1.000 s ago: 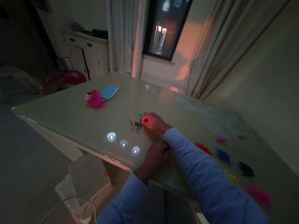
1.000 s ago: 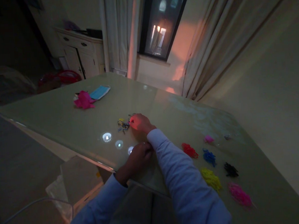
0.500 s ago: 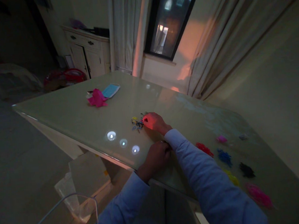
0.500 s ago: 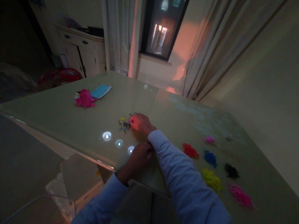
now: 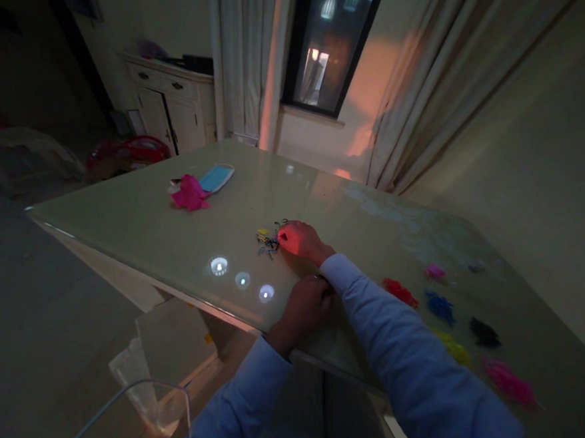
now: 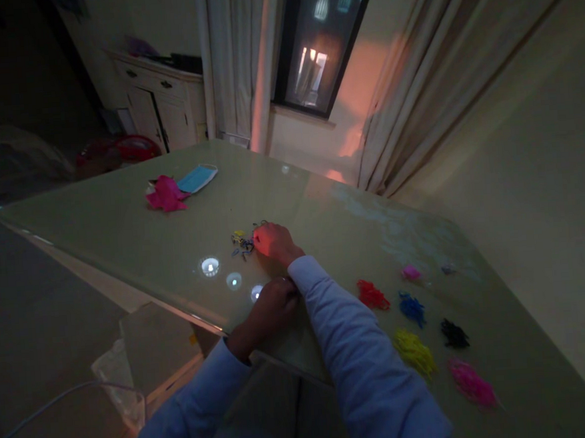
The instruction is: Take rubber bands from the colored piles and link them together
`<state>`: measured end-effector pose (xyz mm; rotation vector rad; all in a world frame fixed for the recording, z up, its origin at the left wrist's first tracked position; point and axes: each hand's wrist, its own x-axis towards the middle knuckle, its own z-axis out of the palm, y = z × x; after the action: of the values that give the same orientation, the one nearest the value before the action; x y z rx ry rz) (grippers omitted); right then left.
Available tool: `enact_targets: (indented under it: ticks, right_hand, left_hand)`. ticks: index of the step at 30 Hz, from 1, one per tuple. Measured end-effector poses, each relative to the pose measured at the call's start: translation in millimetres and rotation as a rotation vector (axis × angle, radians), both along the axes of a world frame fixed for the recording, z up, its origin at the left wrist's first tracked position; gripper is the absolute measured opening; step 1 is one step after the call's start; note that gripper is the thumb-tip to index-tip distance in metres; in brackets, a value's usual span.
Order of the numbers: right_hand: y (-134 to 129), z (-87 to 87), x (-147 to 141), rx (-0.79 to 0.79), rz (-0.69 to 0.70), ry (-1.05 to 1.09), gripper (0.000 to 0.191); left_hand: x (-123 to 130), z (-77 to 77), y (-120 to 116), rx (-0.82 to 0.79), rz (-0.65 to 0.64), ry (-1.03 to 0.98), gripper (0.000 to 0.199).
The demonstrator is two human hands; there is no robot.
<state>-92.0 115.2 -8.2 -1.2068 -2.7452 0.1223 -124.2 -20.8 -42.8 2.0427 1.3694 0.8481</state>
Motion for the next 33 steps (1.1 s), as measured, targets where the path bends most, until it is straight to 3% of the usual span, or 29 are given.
enact_targets:
  ticks: [13,25,33]
  right_hand:
    - [-6,0.4,7,-0.14,0.004,0.312,0.022]
    - [-16,-5.8,22,-0.252,-0.148,0.481,0.022]
    - [-49,9.5,46,-0.332,-0.241,0.651,0.024]
  left_hand:
    - [-1,-0.9,0,-0.008,-0.005,-0.065,0.031]
    - [-2,-0.8,0,-0.007,0.051,-0.108,0.03]
    - [-4,-5.3,4,-0.01,0.071,-0.166,0.031]
